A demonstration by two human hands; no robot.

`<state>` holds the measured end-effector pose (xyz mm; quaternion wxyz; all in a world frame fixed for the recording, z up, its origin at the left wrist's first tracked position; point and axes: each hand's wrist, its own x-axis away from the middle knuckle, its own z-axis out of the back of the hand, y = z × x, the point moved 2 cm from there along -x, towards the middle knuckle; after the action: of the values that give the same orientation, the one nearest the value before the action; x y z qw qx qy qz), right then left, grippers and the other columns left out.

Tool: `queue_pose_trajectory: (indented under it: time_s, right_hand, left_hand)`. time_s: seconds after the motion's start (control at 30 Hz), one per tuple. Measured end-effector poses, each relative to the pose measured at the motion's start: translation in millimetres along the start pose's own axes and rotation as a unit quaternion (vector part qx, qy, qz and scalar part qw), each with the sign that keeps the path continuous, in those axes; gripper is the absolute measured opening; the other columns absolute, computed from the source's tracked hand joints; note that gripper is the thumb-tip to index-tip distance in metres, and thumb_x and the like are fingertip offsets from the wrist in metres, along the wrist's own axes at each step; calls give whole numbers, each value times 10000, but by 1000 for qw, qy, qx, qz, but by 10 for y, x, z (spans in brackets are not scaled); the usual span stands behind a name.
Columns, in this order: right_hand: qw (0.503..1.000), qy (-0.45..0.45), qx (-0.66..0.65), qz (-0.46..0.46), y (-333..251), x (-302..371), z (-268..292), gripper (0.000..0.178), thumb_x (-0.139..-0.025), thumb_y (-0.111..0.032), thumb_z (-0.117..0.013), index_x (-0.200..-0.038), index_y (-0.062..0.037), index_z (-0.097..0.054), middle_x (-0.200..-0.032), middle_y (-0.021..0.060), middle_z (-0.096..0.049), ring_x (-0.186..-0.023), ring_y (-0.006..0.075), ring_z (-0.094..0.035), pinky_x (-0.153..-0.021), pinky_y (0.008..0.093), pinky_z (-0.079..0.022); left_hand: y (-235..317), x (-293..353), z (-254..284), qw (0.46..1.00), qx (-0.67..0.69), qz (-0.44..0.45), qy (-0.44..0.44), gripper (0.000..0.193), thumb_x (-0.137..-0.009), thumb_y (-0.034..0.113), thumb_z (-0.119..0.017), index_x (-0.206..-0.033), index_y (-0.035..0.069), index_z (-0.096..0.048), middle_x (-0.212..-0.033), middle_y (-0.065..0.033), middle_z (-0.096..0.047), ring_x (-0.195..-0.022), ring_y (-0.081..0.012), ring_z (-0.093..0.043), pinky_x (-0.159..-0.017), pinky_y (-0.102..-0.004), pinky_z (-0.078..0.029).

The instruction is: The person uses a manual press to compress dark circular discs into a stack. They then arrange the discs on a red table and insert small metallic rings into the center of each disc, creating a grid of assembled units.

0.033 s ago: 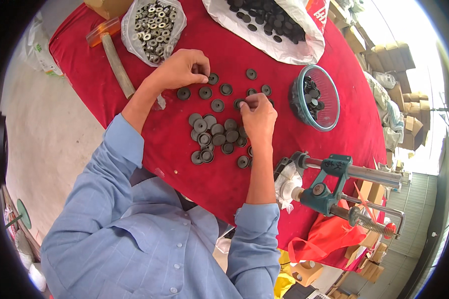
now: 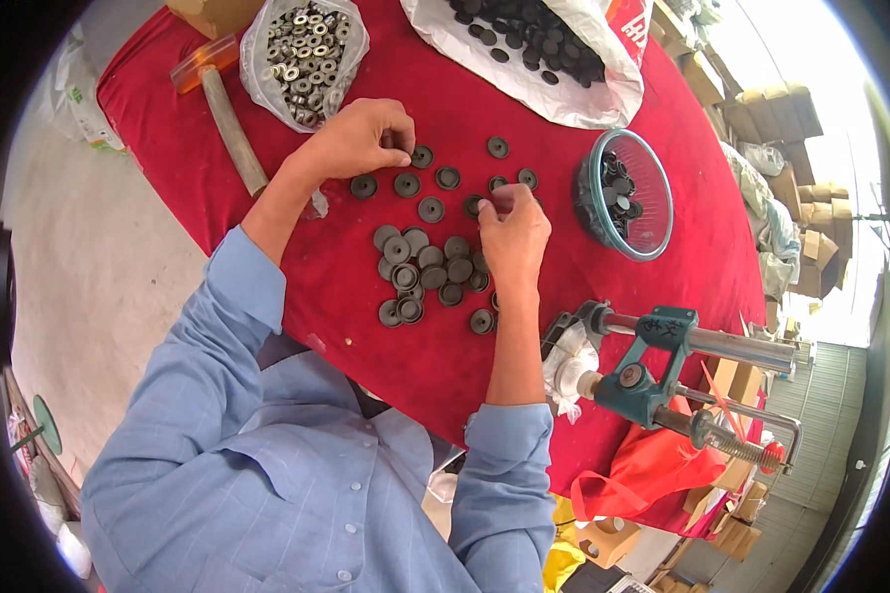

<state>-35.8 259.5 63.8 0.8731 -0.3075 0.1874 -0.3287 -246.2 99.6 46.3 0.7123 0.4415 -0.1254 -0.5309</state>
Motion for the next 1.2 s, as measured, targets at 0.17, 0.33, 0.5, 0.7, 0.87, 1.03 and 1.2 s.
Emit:
queue_pose_trajectory:
  time_s: [0.17, 0.33, 0.5, 0.7, 0.87, 1.03, 1.2]
  right_hand:
    - [998, -52, -32, -1, -144, 122, 84, 247, -888, -63, -755, -1121, 16, -733, -993, 170, -751, -781, 235, -728, -750, 376, -582]
    - [988, -133, 36, 67, -193, 466, 214, 333, -837, -57, -801, -1164, -25, -744, -997, 134, -697, -758, 228, -678, -731, 377, -562]
    - [991, -110, 22, 66, -58, 665, 156, 330, -823, -37, -816, -1147, -32, -752, -948, 119, -662, -723, 218, -642, -685, 363, -539]
    - [996, -52, -46, 63, 76, 728, 195, 218, -842, -8, -798, -1057, -44, -790, -977, 98, -703, -758, 196, -671, -673, 335, -538]
    - [991, -25, -94, 97, 74, 818, 157, 185, -852, 0, -788, -1029, -47, -810, -1028, 76, -735, -817, 166, -699, -694, 300, -553]
    - [982, -31, -184, 44, 113, 891, 189, 119, -861, -6, -783, -974, -31, -810, -1019, 55, -746, -804, 125, -697, -696, 278, -556]
    - [953, -37, -300, -25, 352, 846, 260, 103, -879, -18, -760, -971, 25, -777, -1025, 44, -745, -790, 73, -665, -691, 240, -529]
  left_hand:
    - [-131, 10, -29, 996, -24, 24, -87, 145, -776, 87, -832, -862, 11, -744, -883, -109, -672, -810, -249, -691, -715, -392, -552]
    - [-93, 50, -35, 993, -82, 18, -84, 151, -793, 108, -818, -856, 6, -726, -875, -125, -668, -819, -288, -675, -727, -417, -539]
    - [12, 66, 10, 992, -113, 14, -49, 200, -824, 151, -814, -927, 12, -714, -907, -120, -663, -821, -285, -651, -731, -411, -523]
    - [418, 336, -13, 996, -27, -44, -80, 259, -824, 160, -841, -1025, 30, -742, -982, -119, -652, -850, -281, -660, -753, -409, -535]
    - [603, 899, -252, 992, -28, -43, -115, 367, -789, 100, -871, -1123, 23, -738, -1126, -132, -639, -984, -295, -672, -799, -408, -564]
    - [604, 1035, -349, 996, 12, -12, -90, 418, -788, 63, -865, -1174, 18, -710, -1223, -124, -613, -1038, -292, -670, -816, -385, -579]
    - [638, 1030, -354, 994, 44, 15, -97, 383, -782, 41, -852, -1134, 31, -703, -1225, -93, -601, -984, -225, -645, -762, -341, -563]
